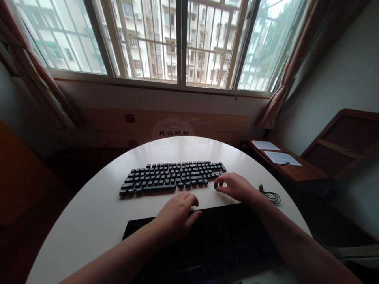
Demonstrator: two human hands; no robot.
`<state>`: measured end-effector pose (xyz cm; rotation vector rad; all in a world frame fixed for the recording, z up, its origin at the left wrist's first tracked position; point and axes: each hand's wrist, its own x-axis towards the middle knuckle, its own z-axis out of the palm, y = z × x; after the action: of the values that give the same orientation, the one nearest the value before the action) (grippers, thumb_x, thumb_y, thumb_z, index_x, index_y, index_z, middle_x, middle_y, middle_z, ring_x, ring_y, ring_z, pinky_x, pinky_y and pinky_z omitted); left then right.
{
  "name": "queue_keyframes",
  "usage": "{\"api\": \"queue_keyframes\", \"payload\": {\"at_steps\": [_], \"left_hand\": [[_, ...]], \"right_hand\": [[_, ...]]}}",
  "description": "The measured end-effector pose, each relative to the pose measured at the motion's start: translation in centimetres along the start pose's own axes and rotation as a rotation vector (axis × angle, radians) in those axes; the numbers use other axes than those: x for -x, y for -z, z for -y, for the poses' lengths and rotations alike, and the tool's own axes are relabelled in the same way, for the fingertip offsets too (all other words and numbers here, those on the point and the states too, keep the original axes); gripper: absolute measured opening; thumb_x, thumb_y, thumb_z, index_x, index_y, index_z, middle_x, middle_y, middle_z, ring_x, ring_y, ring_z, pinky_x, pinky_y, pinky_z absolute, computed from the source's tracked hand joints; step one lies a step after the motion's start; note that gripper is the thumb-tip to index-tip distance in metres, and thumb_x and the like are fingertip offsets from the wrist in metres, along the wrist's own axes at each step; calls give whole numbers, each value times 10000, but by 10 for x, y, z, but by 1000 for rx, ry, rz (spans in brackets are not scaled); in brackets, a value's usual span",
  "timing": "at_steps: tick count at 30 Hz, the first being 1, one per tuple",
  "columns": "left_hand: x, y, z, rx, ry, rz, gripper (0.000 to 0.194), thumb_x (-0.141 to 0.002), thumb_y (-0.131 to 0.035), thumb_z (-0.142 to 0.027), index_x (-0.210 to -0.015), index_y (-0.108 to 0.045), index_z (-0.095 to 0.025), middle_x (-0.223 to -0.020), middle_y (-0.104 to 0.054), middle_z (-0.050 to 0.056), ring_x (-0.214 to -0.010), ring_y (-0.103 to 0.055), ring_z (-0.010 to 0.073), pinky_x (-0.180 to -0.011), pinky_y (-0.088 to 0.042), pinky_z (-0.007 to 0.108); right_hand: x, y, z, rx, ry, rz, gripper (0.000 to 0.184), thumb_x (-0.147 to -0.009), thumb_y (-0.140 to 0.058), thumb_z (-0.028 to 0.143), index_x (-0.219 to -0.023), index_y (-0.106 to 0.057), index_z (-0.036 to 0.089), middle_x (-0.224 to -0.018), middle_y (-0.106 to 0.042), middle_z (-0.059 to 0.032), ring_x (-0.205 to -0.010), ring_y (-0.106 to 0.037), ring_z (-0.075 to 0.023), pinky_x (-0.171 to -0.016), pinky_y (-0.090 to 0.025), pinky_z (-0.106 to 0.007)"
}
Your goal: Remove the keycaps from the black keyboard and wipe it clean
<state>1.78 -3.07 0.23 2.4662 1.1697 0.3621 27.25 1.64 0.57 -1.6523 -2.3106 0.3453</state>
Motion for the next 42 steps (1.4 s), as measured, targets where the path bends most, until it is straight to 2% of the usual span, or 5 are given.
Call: {"api": "queue_keyframes", "payload": {"at_steps": [4, 10, 15, 27, 42], "left_hand": [[1, 1, 0, -18, 0, 16, 122, -893, -569, -278, -982, -596, -199, -1040, -657, 69, -994, -578, 260, -870, -462, 397], [0, 1, 1, -16, -6, 16, 113, -888, -577, -263, -977, -596, -197, -1032, -660, 65, -987, -577, 257, -862, -459, 391], [0, 1, 0, -17, -25, 14, 110, -890, -576, -263, -974, -594, -196, -1032, -659, 66, -986, -577, 253, -858, -456, 384], [1, -2, 3, -33, -48, -2, 109, -885, -579, -265, -967, -587, -194, -1009, -654, 60, -970, -579, 247, -842, -452, 368], [1, -4, 5, -42, -60, -21, 111, -877, -572, -275, -955, -598, -200, -987, -663, 59, -945, -588, 245, -827, -460, 365]], "right_hand": [[-3, -12, 1, -11, -8, 17, 209, -786, -689, 283, -975, -773, 262, -937, -763, -14, -916, -673, -241, -785, -478, -331], [-5, -15, -2, -28, -20, -16, 291, -795, -685, 300, -1080, -742, 289, -966, -763, 1, -916, -678, -224, -801, -483, -324], [-7, -21, -3, -26, -35, -74, 163, -826, -665, 311, -959, -758, 293, -942, -769, 22, -891, -686, -210, -780, -482, -310], [-10, -31, 2, 12, -89, -201, 117, -793, -684, 267, -892, -741, 289, -936, -766, 39, -895, -693, -211, -751, -478, -295], [-12, -34, 4, -9, -86, -230, 154, -851, -652, 292, -961, -760, 285, -967, -781, 18, -919, -714, -217, -813, -520, -310]]}}
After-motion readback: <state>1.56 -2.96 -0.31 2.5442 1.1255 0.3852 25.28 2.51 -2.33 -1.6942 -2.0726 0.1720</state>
